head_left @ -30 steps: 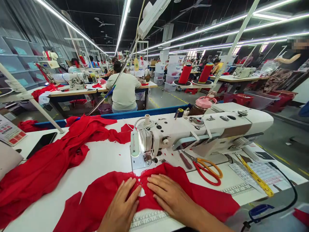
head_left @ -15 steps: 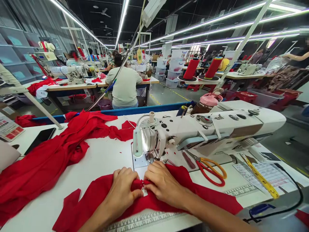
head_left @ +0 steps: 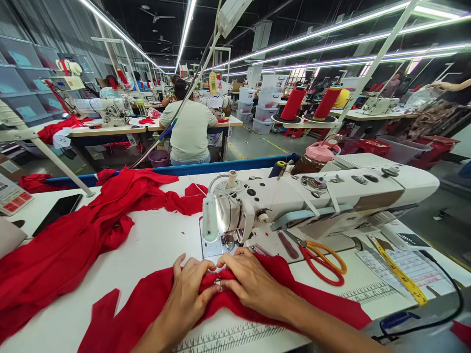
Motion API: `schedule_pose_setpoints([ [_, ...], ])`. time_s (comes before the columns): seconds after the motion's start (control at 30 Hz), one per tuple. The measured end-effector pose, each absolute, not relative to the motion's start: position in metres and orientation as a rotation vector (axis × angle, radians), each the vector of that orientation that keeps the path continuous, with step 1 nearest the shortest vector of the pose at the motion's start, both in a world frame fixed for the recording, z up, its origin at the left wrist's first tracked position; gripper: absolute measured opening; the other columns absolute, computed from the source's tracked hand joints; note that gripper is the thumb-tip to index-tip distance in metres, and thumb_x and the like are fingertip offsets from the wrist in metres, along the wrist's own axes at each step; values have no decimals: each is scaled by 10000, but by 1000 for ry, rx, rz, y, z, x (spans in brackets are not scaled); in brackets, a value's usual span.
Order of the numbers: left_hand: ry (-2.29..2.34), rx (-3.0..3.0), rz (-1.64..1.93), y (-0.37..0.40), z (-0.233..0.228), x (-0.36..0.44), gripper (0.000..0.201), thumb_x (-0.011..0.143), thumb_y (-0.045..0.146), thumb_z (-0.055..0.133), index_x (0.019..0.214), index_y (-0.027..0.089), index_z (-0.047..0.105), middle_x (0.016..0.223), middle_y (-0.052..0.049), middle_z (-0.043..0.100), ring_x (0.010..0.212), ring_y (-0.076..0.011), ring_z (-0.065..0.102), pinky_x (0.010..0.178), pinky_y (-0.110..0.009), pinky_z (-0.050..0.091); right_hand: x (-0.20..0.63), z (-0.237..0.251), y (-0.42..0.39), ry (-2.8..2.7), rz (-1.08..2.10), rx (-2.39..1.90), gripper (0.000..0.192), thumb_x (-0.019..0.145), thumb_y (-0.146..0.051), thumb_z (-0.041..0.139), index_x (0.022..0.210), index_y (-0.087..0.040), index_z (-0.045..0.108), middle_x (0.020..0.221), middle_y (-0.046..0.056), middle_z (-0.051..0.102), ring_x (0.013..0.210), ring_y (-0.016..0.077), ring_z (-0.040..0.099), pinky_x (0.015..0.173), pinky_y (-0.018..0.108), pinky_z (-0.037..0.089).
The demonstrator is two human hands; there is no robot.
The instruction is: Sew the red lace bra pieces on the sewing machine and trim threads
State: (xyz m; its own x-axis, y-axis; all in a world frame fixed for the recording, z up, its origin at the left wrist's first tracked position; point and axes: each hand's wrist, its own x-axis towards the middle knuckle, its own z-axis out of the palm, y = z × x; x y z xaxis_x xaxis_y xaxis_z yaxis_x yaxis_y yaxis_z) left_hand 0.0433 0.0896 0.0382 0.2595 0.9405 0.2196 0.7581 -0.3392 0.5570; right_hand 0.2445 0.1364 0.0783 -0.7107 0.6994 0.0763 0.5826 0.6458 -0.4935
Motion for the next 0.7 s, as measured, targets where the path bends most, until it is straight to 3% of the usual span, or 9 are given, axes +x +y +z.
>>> schedule_pose_setpoints([
  [0.13,1676,2367,868,87,28,45,310,951,248,612,1249,228,530,949,-3,680,897,-220,643,1085,-605,300,244,65,136,-2575,421,-1164,207,911,-204,680,1085,-219,570,900,25,693,917,247,632,1013,468,354],
  [0.23,1850,2524,1044,85,26,45,398,960,351,610,1318,189,543,1111,-110,658,1031,-292,608,996,-557,402,248,60,137,-2525,275,-1176,209,935,-272,674,1115,-223,581,965,46,714,945,272,643,1029,527,346],
  [0.3,1832,2698,1166,85,27,46,308,960,314,617,1247,203,615,1210,-140,635,1106,-317,586,946,-502,451,251,60,137,-2464,175,-1113,198,983,-250,591,1178,-221,576,1091,78,710,993,276,639,1050,547,344],
  [0.37,1634,2870,1201,86,28,48,166,961,169,589,1098,202,675,1155,-107,672,1062,-271,620,915,-424,493,253,61,135,-2411,108,-964,222,1019,-170,465,1205,-209,581,1159,95,692,1017,260,627,1021,500,404],
  [0.5,1386,2934,1139,90,29,55,240,976,48,454,940,154,666,931,-70,702,889,-197,672,822,-325,567,253,55,135,-2438,313,-670,251,1033,-128,394,1116,-180,626,1045,78,703,981,198,630,883,332,519],
  [0.6,1383,2878,1068,91,32,51,256,1002,98,424,901,158,651,928,-79,684,884,-189,679,776,-304,595,256,49,138,-2480,445,-705,162,1014,-239,530,1135,-191,628,1117,76,708,1073,210,630,969,367,499],
  [0.7,1348,2813,986,90,34,40,208,1024,195,452,992,175,657,1018,-90,698,949,-205,692,863,-344,609,263,48,140,-2509,515,-803,220,974,-293,622,1179,-215,620,1208,64,696,1170,224,596,1040,402,444],
])
